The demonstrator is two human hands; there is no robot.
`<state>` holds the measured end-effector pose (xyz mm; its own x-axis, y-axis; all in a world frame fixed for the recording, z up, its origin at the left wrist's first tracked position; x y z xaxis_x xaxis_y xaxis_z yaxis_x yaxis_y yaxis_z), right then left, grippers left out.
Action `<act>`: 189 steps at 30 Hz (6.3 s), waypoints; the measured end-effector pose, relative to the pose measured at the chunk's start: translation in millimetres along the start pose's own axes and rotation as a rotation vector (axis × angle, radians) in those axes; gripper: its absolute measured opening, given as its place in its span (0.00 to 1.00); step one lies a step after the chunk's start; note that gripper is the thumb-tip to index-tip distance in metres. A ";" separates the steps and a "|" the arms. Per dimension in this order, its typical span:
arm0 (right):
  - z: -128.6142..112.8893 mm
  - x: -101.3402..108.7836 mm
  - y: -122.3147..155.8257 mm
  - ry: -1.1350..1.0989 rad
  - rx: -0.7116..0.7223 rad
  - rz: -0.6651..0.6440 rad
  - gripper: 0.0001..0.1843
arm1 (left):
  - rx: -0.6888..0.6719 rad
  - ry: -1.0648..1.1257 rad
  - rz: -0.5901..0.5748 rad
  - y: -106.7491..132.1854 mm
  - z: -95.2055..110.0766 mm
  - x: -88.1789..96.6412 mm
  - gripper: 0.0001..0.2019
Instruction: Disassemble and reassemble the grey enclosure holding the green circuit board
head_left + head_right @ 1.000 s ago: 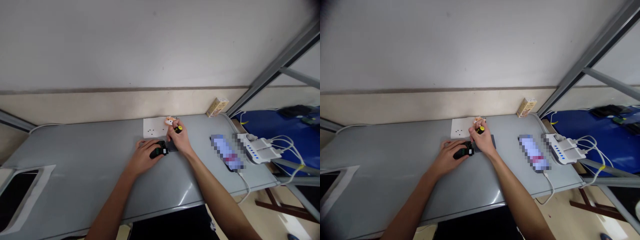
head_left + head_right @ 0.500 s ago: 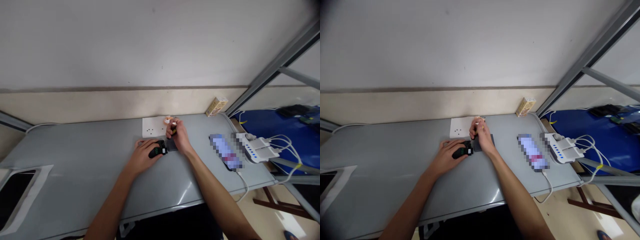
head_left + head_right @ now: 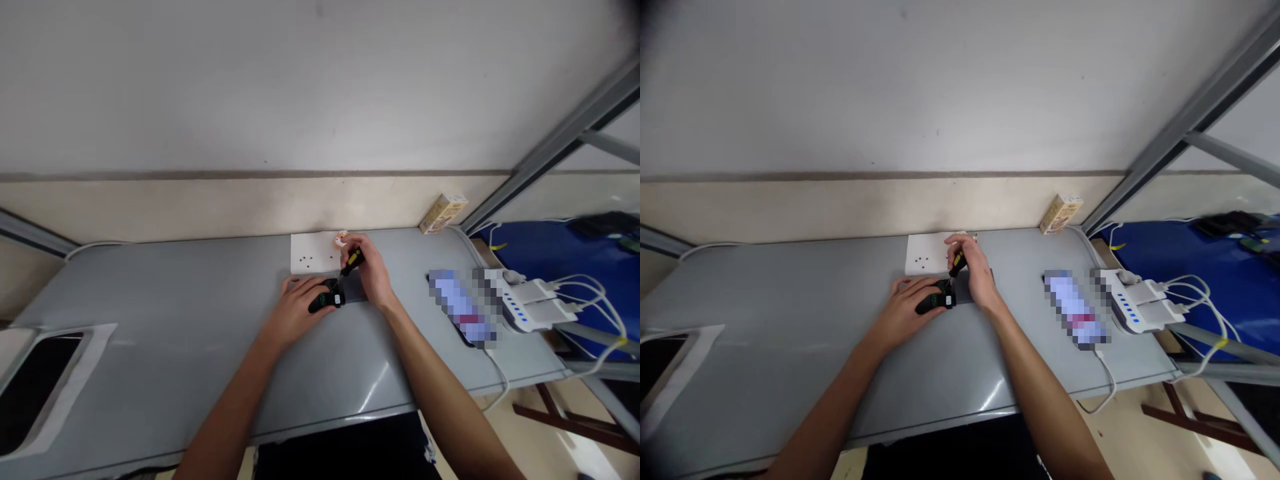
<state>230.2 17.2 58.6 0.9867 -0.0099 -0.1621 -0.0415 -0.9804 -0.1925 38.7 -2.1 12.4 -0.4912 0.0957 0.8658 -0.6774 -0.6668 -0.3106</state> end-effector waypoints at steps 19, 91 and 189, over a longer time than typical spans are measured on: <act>4.4 38.7 -10.3 0.419 -0.025 0.436 0.21 | 0.012 0.011 0.031 5.6 3.6 8.9 0.11; 17.4 1.4 0.5 0.365 -0.069 0.146 0.20 | 0.284 -0.110 0.203 8.6 -14.6 17.2 0.11; 20.2 -60.2 -19.8 -0.321 -0.059 -0.056 0.23 | 0.234 -0.067 0.115 7.7 -17.4 15.4 0.11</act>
<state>168.5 41.2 52.7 0.8868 0.0980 -0.4517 0.0303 -0.9875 -0.1547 16.4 7.2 16.5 -0.5147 -0.0349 0.8566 -0.4700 -0.8242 -0.3160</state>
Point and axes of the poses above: each hand's wrist, its own y-axis away from the middle knuckle, its own x-axis out of the back of the hand, z = x × y, the point moved 2 cm from there along -y, towards the middle knuckle, and after that the axes turned 8 degrees about -x, right-handed, at the moved point
